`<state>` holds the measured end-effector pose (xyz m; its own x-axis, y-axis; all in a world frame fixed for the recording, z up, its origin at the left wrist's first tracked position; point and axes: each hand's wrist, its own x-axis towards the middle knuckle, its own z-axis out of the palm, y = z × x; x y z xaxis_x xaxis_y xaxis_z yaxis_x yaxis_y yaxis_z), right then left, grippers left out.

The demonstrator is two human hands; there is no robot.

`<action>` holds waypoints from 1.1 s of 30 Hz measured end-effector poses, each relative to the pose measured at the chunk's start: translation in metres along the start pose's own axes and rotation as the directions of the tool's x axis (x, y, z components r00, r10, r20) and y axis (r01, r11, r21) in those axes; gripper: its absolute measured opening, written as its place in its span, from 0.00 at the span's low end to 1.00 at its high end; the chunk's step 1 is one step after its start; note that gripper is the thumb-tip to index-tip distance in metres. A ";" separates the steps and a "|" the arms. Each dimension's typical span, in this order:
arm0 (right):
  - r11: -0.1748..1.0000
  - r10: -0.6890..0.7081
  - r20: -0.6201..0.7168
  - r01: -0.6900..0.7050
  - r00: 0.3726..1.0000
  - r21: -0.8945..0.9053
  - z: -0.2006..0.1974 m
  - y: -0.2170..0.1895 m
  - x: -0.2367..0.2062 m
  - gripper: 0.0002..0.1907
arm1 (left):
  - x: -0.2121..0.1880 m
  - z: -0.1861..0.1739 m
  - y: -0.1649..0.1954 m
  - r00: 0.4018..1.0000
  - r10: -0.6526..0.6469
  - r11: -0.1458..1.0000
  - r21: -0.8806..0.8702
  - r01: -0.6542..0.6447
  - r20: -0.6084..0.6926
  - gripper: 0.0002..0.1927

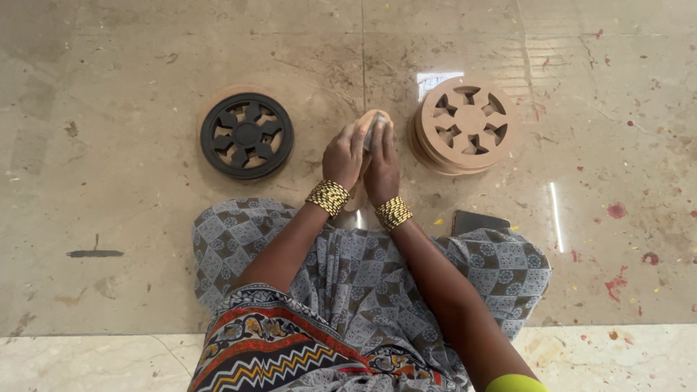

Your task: The person sits on the floor sanding decorative wheel-shaped wooden discs with a sanding block, working one disc at a time. They rub the block over the disc faces and edges, set finished discs aside, and pick up the next disc from a stack.

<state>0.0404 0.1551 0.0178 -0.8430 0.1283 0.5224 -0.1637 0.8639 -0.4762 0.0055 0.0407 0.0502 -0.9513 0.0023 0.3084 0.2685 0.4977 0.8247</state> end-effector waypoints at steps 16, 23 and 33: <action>0.965 0.248 0.221 -0.260 0.943 0.028 0.028 0.041 -0.005 0.29 | -0.014 0.003 0.007 0.998 0.058 0.998 0.027 -0.057 -0.019 0.23; 0.859 0.349 0.479 -0.479 0.806 0.180 0.013 0.026 -0.019 0.16 | 0.007 0.018 0.001 0.984 -0.169 0.962 -0.228 0.152 -0.054 0.27; 0.967 0.023 0.370 -0.115 0.929 0.228 -0.046 -0.039 -0.050 0.34 | 0.028 0.007 -0.016 0.970 -0.240 0.934 -0.284 0.216 -0.050 0.27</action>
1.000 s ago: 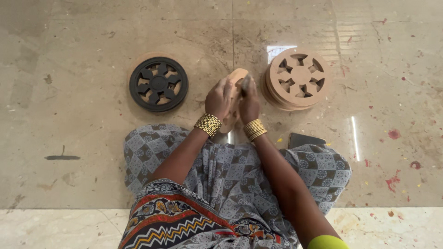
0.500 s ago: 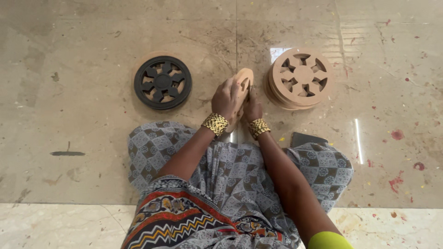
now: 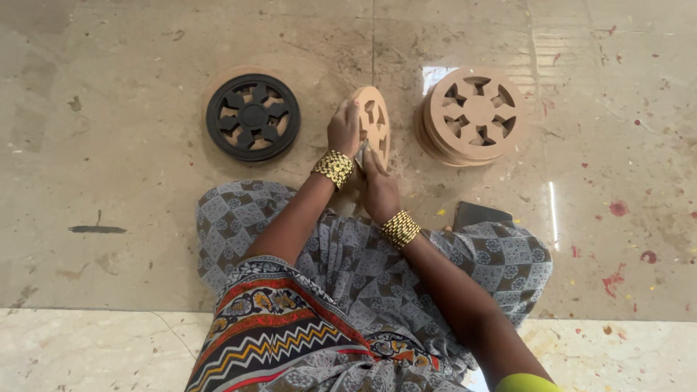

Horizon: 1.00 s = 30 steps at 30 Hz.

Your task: The person sits on the floor sanding decorative wheel-shaped wooden discs with a sanding block, working one disc at a time. They rub the block over the disc faces and edges, set finished discs aside, and pick up the next disc from a stack.

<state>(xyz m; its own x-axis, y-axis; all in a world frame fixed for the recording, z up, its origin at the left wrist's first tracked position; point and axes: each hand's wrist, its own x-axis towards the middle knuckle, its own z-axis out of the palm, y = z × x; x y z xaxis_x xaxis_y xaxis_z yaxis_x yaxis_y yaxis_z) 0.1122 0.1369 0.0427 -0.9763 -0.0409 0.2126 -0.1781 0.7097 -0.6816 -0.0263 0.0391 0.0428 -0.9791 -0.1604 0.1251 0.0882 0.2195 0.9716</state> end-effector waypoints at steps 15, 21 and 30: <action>0.929 -0.365 -0.319 0.320 0.875 -0.187 0.006 0.028 0.036 0.36 | -0.038 0.010 0.001 0.985 0.166 0.986 -0.009 -0.166 0.054 0.28; 1.000 0.015 -0.218 -0.020 0.976 -0.020 0.021 0.056 0.044 0.32 | -0.034 0.010 -0.003 0.976 0.210 0.976 0.042 -0.213 0.053 0.27; 0.974 -0.131 -0.180 0.092 0.975 -0.208 -0.003 0.031 0.055 0.34 | -0.042 0.009 -0.019 0.993 0.111 0.990 0.087 -0.114 0.034 0.29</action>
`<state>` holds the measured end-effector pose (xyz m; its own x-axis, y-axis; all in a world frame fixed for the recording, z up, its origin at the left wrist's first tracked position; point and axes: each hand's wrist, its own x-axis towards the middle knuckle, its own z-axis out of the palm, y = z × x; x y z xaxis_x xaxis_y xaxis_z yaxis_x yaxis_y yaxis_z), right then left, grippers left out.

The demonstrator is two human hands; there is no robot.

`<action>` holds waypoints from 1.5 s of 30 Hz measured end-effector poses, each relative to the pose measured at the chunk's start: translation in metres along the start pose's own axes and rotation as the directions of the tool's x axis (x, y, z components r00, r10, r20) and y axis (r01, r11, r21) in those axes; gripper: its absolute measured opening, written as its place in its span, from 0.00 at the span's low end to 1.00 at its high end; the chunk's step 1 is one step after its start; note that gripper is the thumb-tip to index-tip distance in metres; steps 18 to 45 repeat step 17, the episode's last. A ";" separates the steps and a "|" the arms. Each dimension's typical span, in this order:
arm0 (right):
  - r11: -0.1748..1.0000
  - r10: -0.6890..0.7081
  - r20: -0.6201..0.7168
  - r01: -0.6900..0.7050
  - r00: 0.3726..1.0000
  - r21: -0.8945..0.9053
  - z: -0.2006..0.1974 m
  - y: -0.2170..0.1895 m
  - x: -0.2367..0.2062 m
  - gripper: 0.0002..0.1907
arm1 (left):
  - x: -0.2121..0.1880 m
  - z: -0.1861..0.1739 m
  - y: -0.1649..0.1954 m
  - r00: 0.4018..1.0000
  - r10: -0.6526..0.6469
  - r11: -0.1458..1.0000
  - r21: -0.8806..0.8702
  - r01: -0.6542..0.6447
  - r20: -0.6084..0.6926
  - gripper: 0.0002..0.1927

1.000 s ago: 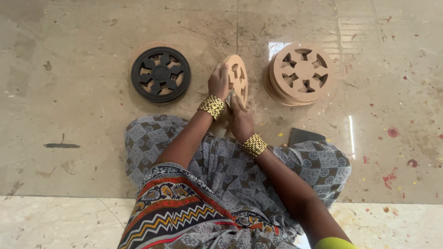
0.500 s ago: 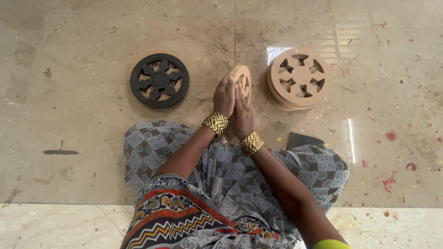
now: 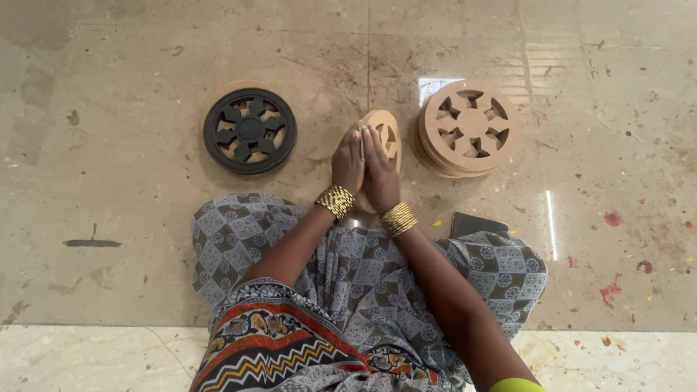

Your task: The person sits on the floor sanding decorative wheel-shaped wooden discs with a sanding block, working one disc at a time. They rub the block over the disc faces and edges, set finished discs aside, and pick up the next disc from a stack.

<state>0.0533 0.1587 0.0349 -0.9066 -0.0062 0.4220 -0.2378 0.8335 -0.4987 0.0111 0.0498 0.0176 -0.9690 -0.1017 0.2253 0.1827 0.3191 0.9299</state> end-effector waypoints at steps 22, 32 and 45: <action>0.999 -0.009 -0.204 0.019 0.979 0.045 -0.039 0.031 0.030 0.18 | -0.033 -0.017 0.036 0.879 0.418 0.886 0.111 -0.450 0.229 0.25; 0.999 -0.009 -0.204 0.019 0.979 0.045 -0.039 0.031 0.030 0.18 | -0.033 -0.017 0.036 0.879 0.418 0.886 0.111 -0.450 0.229 0.25; 0.999 -0.009 -0.204 0.019 0.979 0.045 -0.039 0.031 0.030 0.18 | -0.033 -0.017 0.036 0.879 0.418 0.886 0.111 -0.450 0.229 0.25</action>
